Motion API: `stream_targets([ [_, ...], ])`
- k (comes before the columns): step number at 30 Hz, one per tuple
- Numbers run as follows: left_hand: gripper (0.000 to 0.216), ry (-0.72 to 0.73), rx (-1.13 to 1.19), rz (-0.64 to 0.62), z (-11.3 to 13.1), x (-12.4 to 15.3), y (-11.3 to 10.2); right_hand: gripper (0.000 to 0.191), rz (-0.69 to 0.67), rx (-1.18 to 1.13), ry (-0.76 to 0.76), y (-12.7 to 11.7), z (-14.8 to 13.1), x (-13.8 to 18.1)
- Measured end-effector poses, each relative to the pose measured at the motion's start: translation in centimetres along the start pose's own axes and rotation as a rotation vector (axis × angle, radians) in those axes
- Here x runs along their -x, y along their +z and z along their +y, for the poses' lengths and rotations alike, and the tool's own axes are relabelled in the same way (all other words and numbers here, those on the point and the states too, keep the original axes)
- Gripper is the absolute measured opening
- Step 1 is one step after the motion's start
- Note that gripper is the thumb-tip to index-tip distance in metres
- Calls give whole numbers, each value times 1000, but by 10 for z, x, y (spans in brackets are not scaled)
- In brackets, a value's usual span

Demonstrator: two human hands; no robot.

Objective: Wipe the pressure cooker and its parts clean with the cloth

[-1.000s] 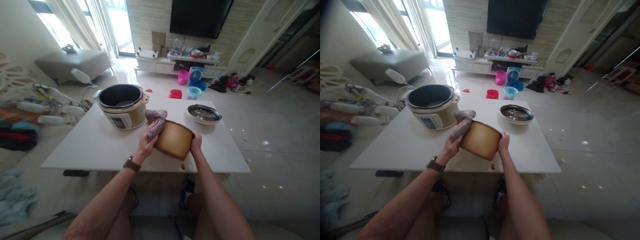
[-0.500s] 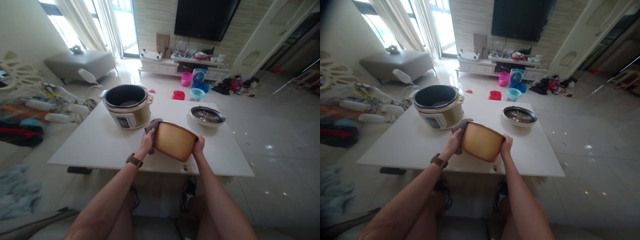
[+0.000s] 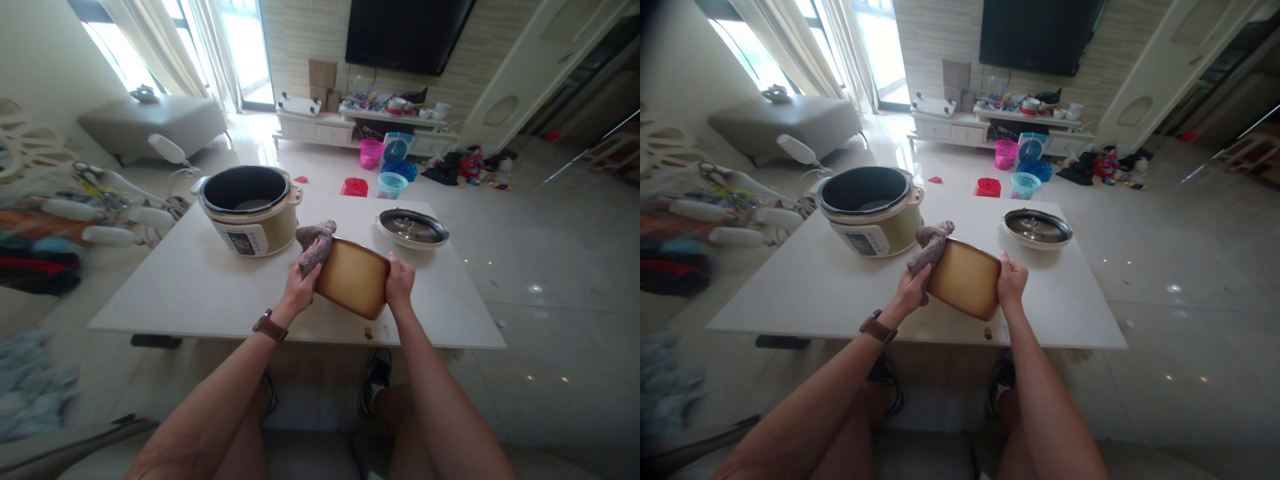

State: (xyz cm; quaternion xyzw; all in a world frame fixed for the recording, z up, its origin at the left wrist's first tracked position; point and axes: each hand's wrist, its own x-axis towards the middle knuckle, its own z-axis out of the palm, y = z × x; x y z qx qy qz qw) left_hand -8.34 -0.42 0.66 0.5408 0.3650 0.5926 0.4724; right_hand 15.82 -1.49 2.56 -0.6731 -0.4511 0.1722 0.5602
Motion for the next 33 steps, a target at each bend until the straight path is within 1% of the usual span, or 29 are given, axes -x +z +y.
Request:
stream_targets([
  [2, 53, -107, 76, 64, -9, -4, 2, 61, 6, -15, 24, -4, 6, -5],
  [4, 49, -257, 147, 142, -16, -9, 2, 61, 12, -22, 33, -7, 11, -8],
  [6, 46, -405, 197, 187, -21, -13, 2, 60, 13, -23, 31, -10, 13, -9],
  [7, 45, -448, 210, 201, -23, -13, 3, 60, 15, -22, 27, -11, 15, -9],
  [8, 45, -461, 216, 214, -23, -14, 3, 58, 18, -21, 25, -11, 16, -9],
  [10, 46, -406, 213, 237, -22, -12, 6, 55, 20, -19, 30, -11, 18, -9],
  [13, 50, -210, 164, 215, -13, -6, 9, 48, 18, -26, 81, -8, 23, -11],
  [15, 54, -60, 72, 128, -2, -1, 8, 43, 11, -41, 130, -5, 25, -13],
  [17, 57, 69, -57, 1, 9, 3, 5, 39, 5, -66, 168, -2, 28, -13],
  [19, 58, 146, -151, -90, 18, 4, 2, 37, -1, -90, 182, 1, 29, -11],
  [21, 58, 161, -169, -99, 19, 3, -1, 36, 1, -104, 182, 3, 30, -10],
  [23, 56, 121, -117, -53, 14, 0, -2, 37, 7, -103, 184, 4, 30, -8],
  [25, 55, 42, -29, 11, 4, -5, -2, 38, 16, -99, 188, 5, 30, -8],
  [27, 54, -76, 67, 90, -8, -10, -4, 39, 21, -107, 188, 4, 30, -8],
  [31, 48, -399, 200, 217, -27, -19, -11, 39, 24, -123, 148, 2, 33, -8],
  [32, 47, -445, 222, 229, -29, -20, -12, 39, 26, -113, 137, 2, 33, -7],
  [33, 46, -456, 236, 232, -30, -21, -13, 39, 30, -96, 131, 2, 33, -7],
])
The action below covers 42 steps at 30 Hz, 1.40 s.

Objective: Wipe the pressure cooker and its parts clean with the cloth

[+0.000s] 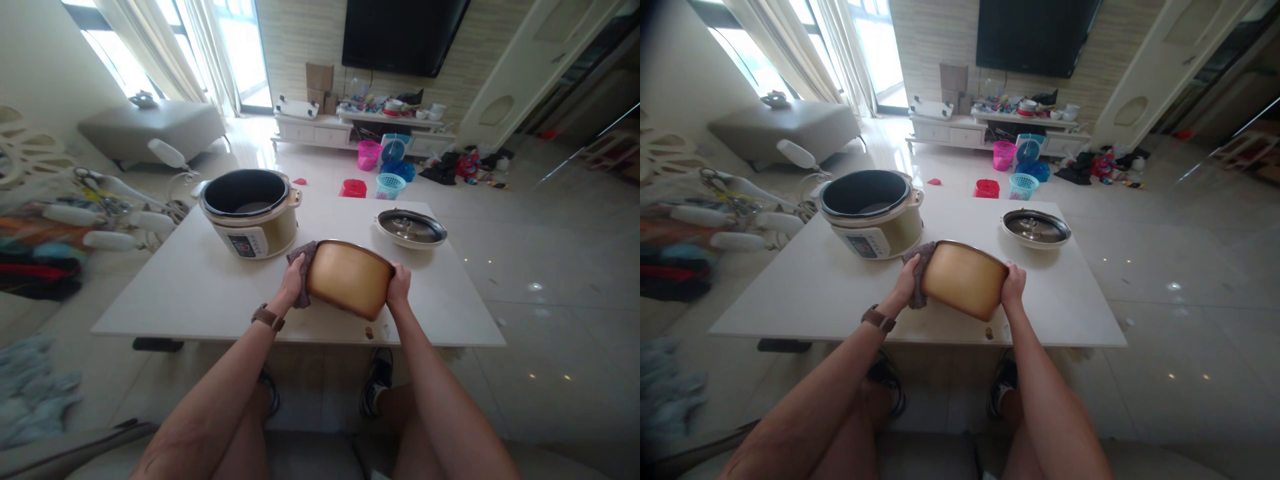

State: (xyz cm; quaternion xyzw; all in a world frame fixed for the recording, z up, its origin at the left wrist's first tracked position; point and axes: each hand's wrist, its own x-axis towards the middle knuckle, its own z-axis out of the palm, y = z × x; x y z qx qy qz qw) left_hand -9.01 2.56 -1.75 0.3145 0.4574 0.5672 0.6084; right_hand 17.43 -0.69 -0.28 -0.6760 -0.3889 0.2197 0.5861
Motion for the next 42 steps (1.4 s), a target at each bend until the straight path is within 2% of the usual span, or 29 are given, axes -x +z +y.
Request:
stream_targets([
  [2, 45, 56, 8, -2, 2, 2, 1, 41, 10, 43, -9, 0, -4, 1],
  [5, 48, 219, -41, -31, 11, 15, 8, 43, -28, 84, -74, 0, -19, 3],
  [8, 52, 404, -204, -175, 20, 36, 15, 47, -73, 104, -156, 0, -35, 5],
  [10, 54, 513, -341, -270, 25, 48, 18, 50, -52, 134, -146, -1, -41, 6],
  [12, 55, 565, -407, -310, 27, 54, 19, 52, -30, 153, -103, -1, -40, 5],
  [14, 54, 543, -370, -303, 26, 53, 19, 52, -29, 147, -73, -1, -35, 3],
  [17, 55, 431, -233, -238, 20, 42, 18, 50, -17, 100, -48, -2, -27, 1],
  [21, 54, 234, -96, -99, 6, 22, 14, 50, -18, 48, -35, -5, -21, 0],
  [24, 52, 75, -33, -50, -1, 12, 11, 50, -17, 41, -46, -6, -17, 0],
  [26, 51, 78, -36, -29, -3, 11, 11, 53, -12, 50, -50, -6, -15, 0],
  [30, 54, 355, -173, -77, 3, 22, 12, 59, 5, 84, -41, 0, -12, 2],
  [34, 60, 714, -583, -285, 22, 44, 12, 55, 17, 103, -41, 6, -12, 5],
  [36, 61, 830, -758, -369, 32, 52, 12, 52, 19, 102, -27, 8, -12, 6],
  [39, 60, 861, -801, -385, 39, 54, 12, 51, 19, 81, -8, 9, -12, 7],
  [42, 59, 787, -685, -339, 34, 47, 11, 51, 25, 75, 0, 8, -12, 7],
])
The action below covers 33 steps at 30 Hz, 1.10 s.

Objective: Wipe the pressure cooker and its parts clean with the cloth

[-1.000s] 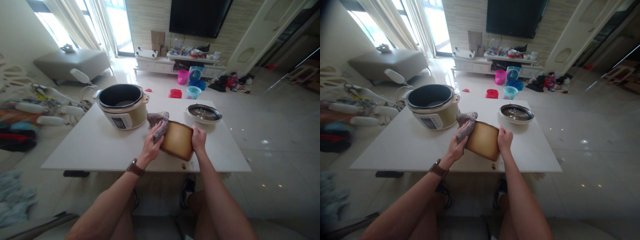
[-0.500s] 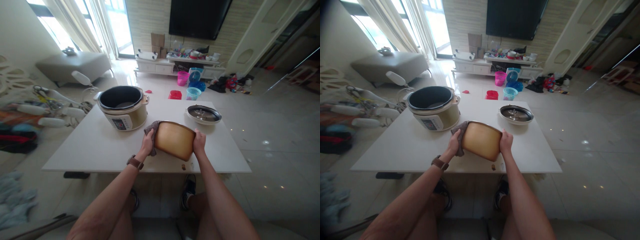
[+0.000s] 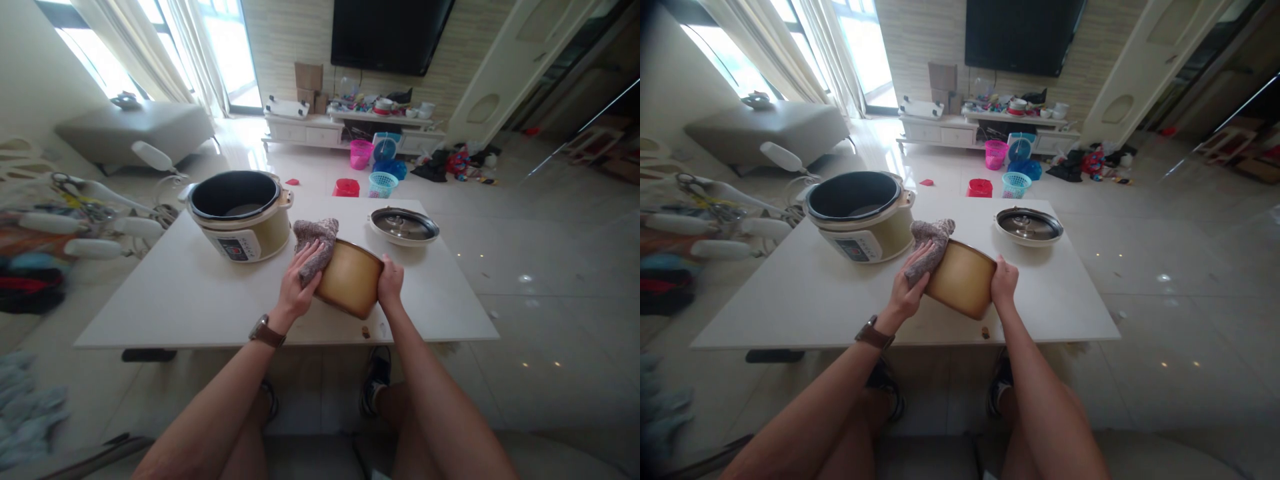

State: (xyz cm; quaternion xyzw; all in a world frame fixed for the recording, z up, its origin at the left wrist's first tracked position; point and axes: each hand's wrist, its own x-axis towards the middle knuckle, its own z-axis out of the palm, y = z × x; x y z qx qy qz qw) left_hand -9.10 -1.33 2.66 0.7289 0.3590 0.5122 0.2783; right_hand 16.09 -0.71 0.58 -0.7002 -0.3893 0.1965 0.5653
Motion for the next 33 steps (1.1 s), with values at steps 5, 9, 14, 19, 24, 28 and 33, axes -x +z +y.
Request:
stream_targets([
  [5, 58, -308, 355, 203, -30, -3, 13, 55, -2, -4, -10, -3, -3, 0],
  [9, 55, -580, 563, 331, -49, -6, 20, 60, -4, 1, -39, -5, -4, 3],
  [14, 57, -422, 378, 294, -36, 0, 13, 66, 5, 7, -77, -2, -4, 8],
  [19, 59, 35, -62, -24, -2, 3, -4, 64, 16, 0, -69, 3, -1, 8],
  [24, 58, 61, -36, -28, -3, 1, -3, 53, 19, -39, -8, 1, 6, 1],
  [28, 58, -194, 264, 147, -26, -1, 10, 47, 40, -83, -15, -2, 12, -1],
  [33, 55, -673, 644, 385, -56, -6, 23, 49, 51, -54, -42, -5, 15, 1],
])
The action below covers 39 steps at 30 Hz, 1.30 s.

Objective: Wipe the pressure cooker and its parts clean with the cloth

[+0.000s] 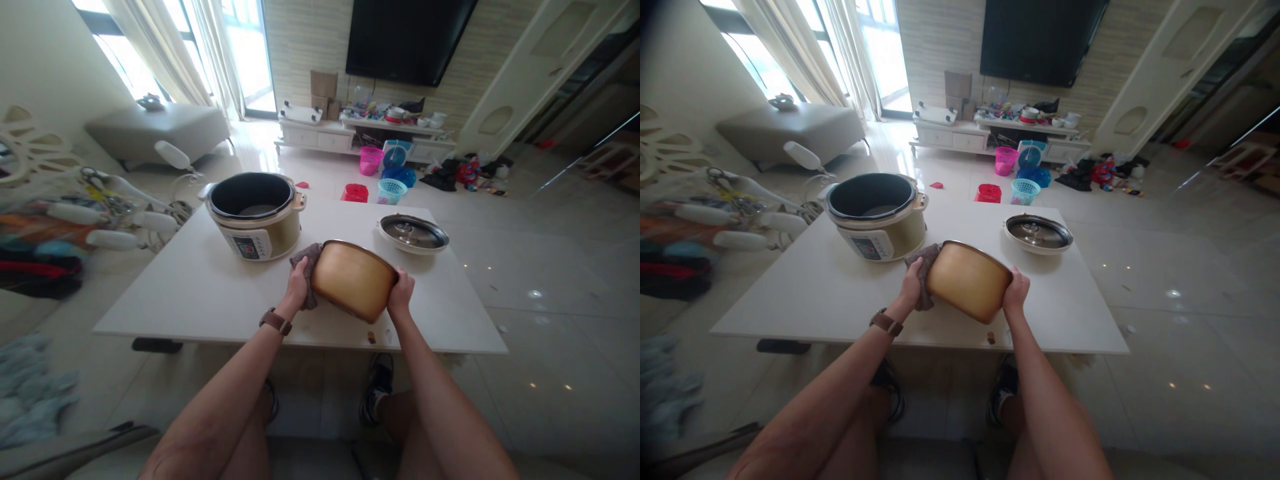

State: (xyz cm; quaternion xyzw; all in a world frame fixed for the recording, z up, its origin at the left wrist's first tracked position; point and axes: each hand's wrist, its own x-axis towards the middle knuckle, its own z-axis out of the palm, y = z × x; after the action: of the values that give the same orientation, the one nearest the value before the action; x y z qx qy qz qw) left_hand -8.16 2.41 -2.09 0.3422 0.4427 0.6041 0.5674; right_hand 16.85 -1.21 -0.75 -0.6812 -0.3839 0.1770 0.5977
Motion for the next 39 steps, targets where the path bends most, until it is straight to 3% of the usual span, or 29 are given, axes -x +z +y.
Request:
stream_targets([
  [2, 55, -23, 36, 13, -1, -3, 0, 53, -3, 44, -24, -1, -3, 0],
  [7, 54, 211, -119, -49, 11, 18, 6, 57, -101, 129, -178, -3, -27, -4],
  [12, 57, 410, -288, -229, 18, 41, 12, 57, -67, 114, -90, -4, -40, -6],
  [14, 57, 376, -239, -211, 16, 39, 13, 57, -53, 117, -60, -4, -36, -6],
  [20, 55, 44, -10, -20, -2, 7, 5, 54, -55, 66, -22, -5, -21, -7],
  [24, 53, -109, 37, 18, -13, -6, 1, 50, -56, 48, -14, -6, -15, -10],
  [26, 52, -59, 34, 9, -12, -4, 2, 49, -50, 47, -11, -5, -13, -10],
  [30, 54, 173, -73, -47, 7, 15, 7, 47, -44, 67, 16, 0, -9, -9],
  [35, 57, 504, -397, -249, 31, 39, 5, 39, -66, 6, 82, 3, -7, -8],
  [39, 59, 469, -360, -250, 33, 38, 5, 37, -51, -15, 111, 3, -2, -9],
])
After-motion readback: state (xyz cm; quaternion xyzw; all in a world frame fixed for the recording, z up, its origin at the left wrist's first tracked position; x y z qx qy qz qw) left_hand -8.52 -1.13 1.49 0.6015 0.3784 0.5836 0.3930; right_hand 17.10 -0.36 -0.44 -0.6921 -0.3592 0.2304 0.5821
